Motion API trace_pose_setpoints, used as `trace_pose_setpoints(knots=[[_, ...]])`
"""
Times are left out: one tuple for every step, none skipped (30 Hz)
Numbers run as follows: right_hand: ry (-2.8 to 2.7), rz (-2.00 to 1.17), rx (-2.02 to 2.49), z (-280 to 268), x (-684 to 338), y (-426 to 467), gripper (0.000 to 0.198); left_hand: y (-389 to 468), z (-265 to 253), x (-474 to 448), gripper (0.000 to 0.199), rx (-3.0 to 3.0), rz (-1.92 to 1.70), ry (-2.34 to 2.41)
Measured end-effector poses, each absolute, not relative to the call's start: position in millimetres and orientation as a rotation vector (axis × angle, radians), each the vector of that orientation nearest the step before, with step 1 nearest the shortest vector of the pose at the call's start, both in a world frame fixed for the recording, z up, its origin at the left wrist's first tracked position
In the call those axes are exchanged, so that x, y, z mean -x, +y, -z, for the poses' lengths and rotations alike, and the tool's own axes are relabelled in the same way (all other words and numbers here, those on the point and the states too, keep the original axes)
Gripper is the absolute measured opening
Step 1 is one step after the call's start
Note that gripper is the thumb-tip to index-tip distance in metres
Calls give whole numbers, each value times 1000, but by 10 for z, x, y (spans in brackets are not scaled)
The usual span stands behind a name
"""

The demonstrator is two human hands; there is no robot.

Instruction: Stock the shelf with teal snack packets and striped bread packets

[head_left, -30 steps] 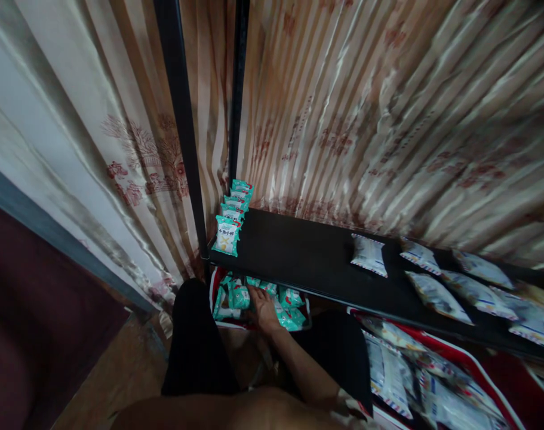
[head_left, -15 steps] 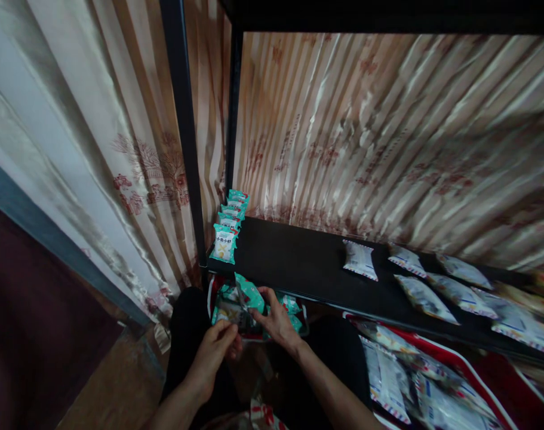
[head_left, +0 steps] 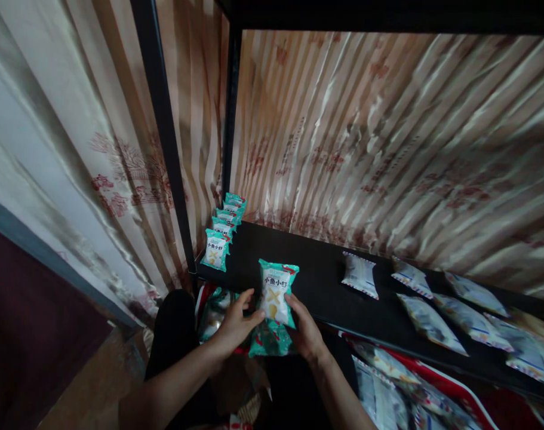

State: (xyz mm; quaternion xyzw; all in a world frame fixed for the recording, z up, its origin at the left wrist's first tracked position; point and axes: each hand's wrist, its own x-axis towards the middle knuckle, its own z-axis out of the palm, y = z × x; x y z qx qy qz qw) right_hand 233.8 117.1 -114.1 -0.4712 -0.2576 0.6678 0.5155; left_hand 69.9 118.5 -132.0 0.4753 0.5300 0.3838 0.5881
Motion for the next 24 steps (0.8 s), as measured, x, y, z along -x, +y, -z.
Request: trace_pose_setpoints(knots=[[-608, -1616, 1129, 1141, -2359, 1197, 43, 1219, 1305, -747, 61, -1092, -866, 1201], [-598, -1623, 1129, 1142, -2372, 1224, 43, 1251, 1292, -792, 62, -1077, -846, 1163], [-590, -1621, 1134, 1146, -2378, 1253, 43, 1283, 1281, -832, 62, -1067, -833, 1126], [-585, -1608, 1143, 1151, -2380, 1283, 43, 1316, 1273, -868, 61, -1060, -826, 1105], [-582, -1587, 1156, 1160, -2379, 1316, 43, 1352, 1269, -898, 60, -1060, -824, 1104], [-583, -1563, 1173, 1173, -2377, 1350, 43, 1392, 1269, -923, 58, -1063, -826, 1123], [-583, -1539, 1193, 1191, -2378, 1385, 44, 1435, 1273, -944, 56, -1063, -830, 1150], [-585, -1514, 1211, 1215, -2381, 1419, 45, 1481, 1282, -961, 54, -1059, -839, 1179], [-589, -1490, 1224, 1243, -2388, 1451, 45, 1529, 1295, -976, 53, -1054, -852, 1202], [-596, -1469, 1231, 1273, -2399, 1481, 46, 1577, 1313, -991, 51, -1050, -870, 1219], [-611, -1453, 1234, 1301, -2413, 1508, 46, 1625, 1336, -1004, 50, -1050, -892, 1227], [-638, -1439, 1236, 1324, -2428, 1532, 47, 1672, 1363, -1018, 48, -1053, -916, 1231], [-679, -1429, 1238, 1340, -2445, 1554, 47, 1717, 1394, -1033, 46, -1063, -937, 1232], [-732, -1423, 1244, 1348, -2461, 1575, 48, 1760, 1427, -1048, 45, -1078, -954, 1235], [-794, -1413, 1253, 1350, -2476, 1598, 48, 1802, 1462, -1065, 45, -1098, -965, 1240], [-861, -1401, 1265, 1348, -2492, 1623, 49, 1844, 1497, -1083, 45, -1121, -972, 1253], [-925, -1384, 1281, 1344, -2509, 1654, 49, 1885, 1529, -1102, 46, -1145, -975, 1278], [-981, -1363, 1306, 1344, -2528, 1692, 50, 1926, 1558, -1124, 47, -1166, -975, 1312], [-1028, -1336, 1341, 1348, -2549, 1735, 50, 1967, 1581, -1148, 48, -1186, -971, 1350], [-1064, -1301, 1385, 1359, -2571, 1785, 50, 2008, 1596, -1175, 49, -1207, -964, 1384], [-1092, -1262, 1433, 1374, -2595, 1841, 51, 2050, 1604, -1203, 49, -1228, -953, 1415], [-1112, -1222, 1476, 1391, -2618, 1899, 51, 2092, 1605, -1232, 49, -1248, -941, 1442], [-1128, -1183, 1508, 1409, -2639, 1959, 52, 2135, 1599, -1261, 50, -1269, -929, 1467], [-1136, -1146, 1532, 1426, -2656, 2019, 53, 2179, 1588, -1291, 50, -1290, -917, 1489]])
